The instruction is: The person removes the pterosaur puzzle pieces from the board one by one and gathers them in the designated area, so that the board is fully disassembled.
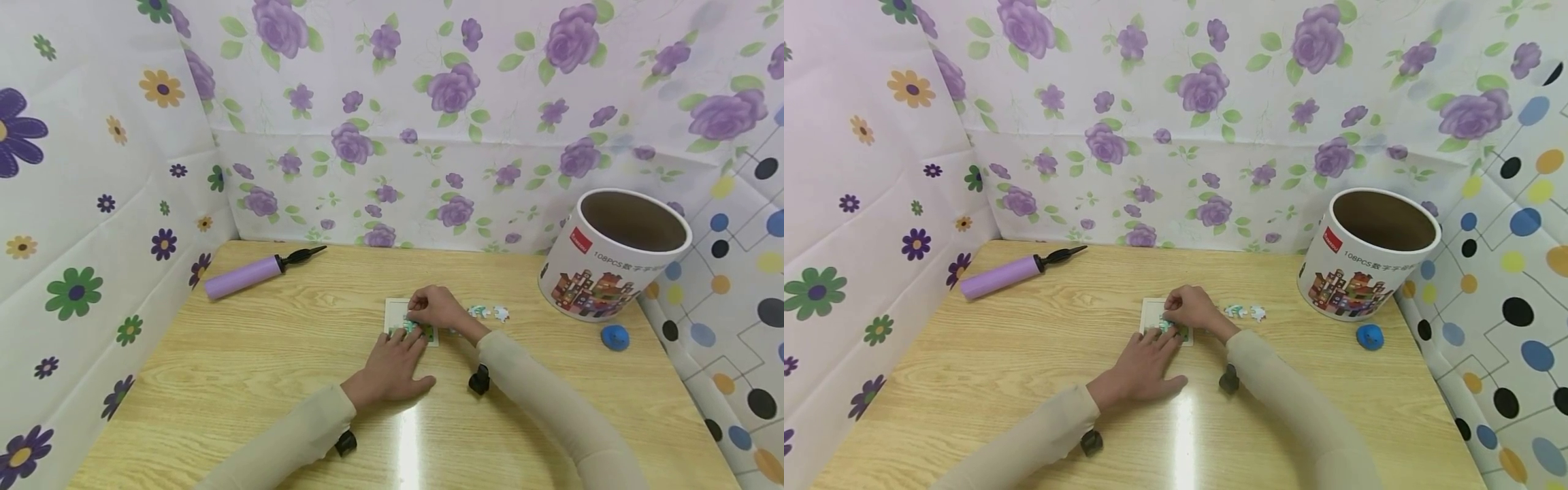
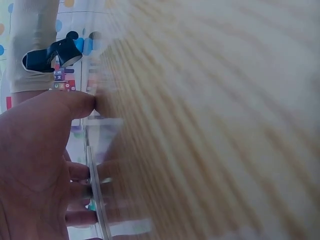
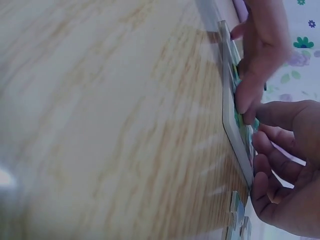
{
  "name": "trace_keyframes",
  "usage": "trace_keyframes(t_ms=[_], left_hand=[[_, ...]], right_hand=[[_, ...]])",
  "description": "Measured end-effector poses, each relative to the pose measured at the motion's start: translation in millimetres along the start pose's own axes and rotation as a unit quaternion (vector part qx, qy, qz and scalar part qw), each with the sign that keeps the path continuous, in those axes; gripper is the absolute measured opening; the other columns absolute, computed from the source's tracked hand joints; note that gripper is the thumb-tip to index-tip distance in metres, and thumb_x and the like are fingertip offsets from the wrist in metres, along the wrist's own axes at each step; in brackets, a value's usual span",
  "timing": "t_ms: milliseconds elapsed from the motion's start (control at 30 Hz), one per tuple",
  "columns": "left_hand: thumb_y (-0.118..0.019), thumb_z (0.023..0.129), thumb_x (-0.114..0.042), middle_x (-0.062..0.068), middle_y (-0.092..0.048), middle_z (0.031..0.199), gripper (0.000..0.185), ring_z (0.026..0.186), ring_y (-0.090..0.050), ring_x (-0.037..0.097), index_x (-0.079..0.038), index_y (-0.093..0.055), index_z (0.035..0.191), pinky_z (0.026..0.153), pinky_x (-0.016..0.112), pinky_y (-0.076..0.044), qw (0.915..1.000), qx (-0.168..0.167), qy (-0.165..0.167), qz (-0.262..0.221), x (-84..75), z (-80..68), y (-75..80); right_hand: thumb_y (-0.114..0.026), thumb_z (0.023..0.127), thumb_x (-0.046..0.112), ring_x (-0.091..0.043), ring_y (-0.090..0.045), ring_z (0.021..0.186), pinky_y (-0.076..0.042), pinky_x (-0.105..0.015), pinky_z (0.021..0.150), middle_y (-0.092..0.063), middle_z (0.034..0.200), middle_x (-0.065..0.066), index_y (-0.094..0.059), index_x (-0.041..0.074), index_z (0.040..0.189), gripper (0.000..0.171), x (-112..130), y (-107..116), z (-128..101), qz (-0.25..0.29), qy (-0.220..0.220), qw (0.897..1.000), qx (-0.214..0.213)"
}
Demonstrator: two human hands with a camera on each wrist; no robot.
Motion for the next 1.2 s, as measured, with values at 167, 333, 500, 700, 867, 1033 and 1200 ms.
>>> trace_keyframes(t_ms=[167, 333, 500, 700, 867, 1033, 1200], left_hand=[[-0.040, 0.100, -0.069, 0.007, -0.025, 0.169, 0.083, 0.151, -0.030, 0.034, -0.014, -0.030, 0.162, 0.115, 0.059, -0.033, 0.9998, 0.000, -0.010, -0.015, 0.1, -3.5, 0.5], [-0.040, 0.100, -0.069, 0.004, -0.024, 0.169, 0.083, 0.150, -0.032, 0.032, -0.016, -0.031, 0.162, 0.114, 0.057, -0.035, 0.9998, -0.009, -0.014, -0.013, 1.7, -3.4, -1.4], [-0.041, 0.100, -0.069, 0.005, -0.025, 0.169, 0.083, 0.150, -0.031, 0.032, -0.015, -0.033, 0.162, 0.116, 0.056, -0.033, 0.9997, -0.012, -0.017, -0.016, 2.5, -1.8, -4.5], [-0.044, 0.100, -0.067, 0.006, -0.024, 0.169, 0.082, 0.154, -0.024, 0.034, -0.014, -0.032, 0.162, 0.121, 0.055, -0.027, 0.9991, -0.013, -0.021, -0.035, 3.0, -3.0, -3.3], [-0.043, 0.100, -0.066, 0.005, -0.023, 0.170, 0.081, 0.155, -0.023, 0.033, -0.015, -0.031, 0.162, 0.122, 0.052, -0.025, 0.9987, -0.006, -0.019, -0.047, 5.0, -3.6, -3.2], [-0.043, 0.101, -0.065, 0.006, -0.022, 0.170, 0.081, 0.156, -0.022, 0.032, -0.014, -0.029, 0.163, 0.123, 0.050, -0.025, 0.9986, 0.000, -0.022, -0.049, 5.5, -4.1, -2.9], [-0.045, 0.101, -0.063, 0.007, -0.023, 0.169, 0.081, 0.155, -0.023, 0.032, -0.012, -0.030, 0.162, 0.123, 0.049, -0.027, 0.9982, 0.001, -0.032, -0.051, 3.8, -6.1, -1.0]], right_hand=[[-0.077, 0.093, 0.019, -0.010, -0.065, 0.078, -0.056, -0.030, 0.074, -0.072, 0.087, 0.004, -0.075, 0.013, 0.095, 0.007, 2.3, 4.1, -3.8, 0.013, 0.011, 1.000, -0.014], [-0.077, 0.094, 0.021, -0.011, -0.066, 0.081, -0.055, -0.031, 0.076, -0.071, 0.089, 0.004, -0.073, 0.016, 0.098, 0.008, -0.9, 11.9, -8.2, 0.042, 0.016, 0.998, -0.041], [-0.075, 0.095, 0.023, -0.012, -0.066, 0.084, -0.056, -0.034, 0.077, -0.071, 0.093, 0.004, -0.073, 0.017, 0.101, 0.009, -6.3, 26.1, -17.5, 0.050, 0.015, 0.997, -0.060], [-0.076, 0.094, 0.026, -0.014, -0.067, 0.085, -0.057, -0.038, 0.080, -0.072, 0.095, 0.002, -0.073, 0.017, 0.102, 0.012, -14.2, 44.1, -34.8, 0.045, 0.016, 0.997, -0.068], [-0.077, 0.094, 0.027, -0.014, -0.067, 0.084, -0.058, -0.037, 0.080, -0.072, 0.094, 0.003, -0.073, 0.016, 0.101, 0.013, -23.9, 55.9, -48.6, 0.039, 0.015, 0.996, -0.072], [-0.078, 0.092, 0.025, -0.014, -0.067, 0.084, -0.058, -0.038, 0.080, -0.072, 0.092, 0.003, -0.074, 0.017, 0.099, 0.011, -34.4, 66.8, -62.9, 0.036, 0.009, 0.996, -0.080], [-0.078, 0.093, 0.024, -0.014, -0.067, 0.083, -0.057, -0.036, 0.077, -0.073, 0.093, 0.003, -0.076, 0.017, 0.100, 0.010, -46.3, 75.7, -77.1, 0.031, -0.002, 0.995, -0.090]])
Point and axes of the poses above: each hand's wrist, its own z-axis towards the middle knuckle, its own y-axis out of the back of the hand, x = y × z, the point moved 7 cm from there along z, towards the middle knuckle
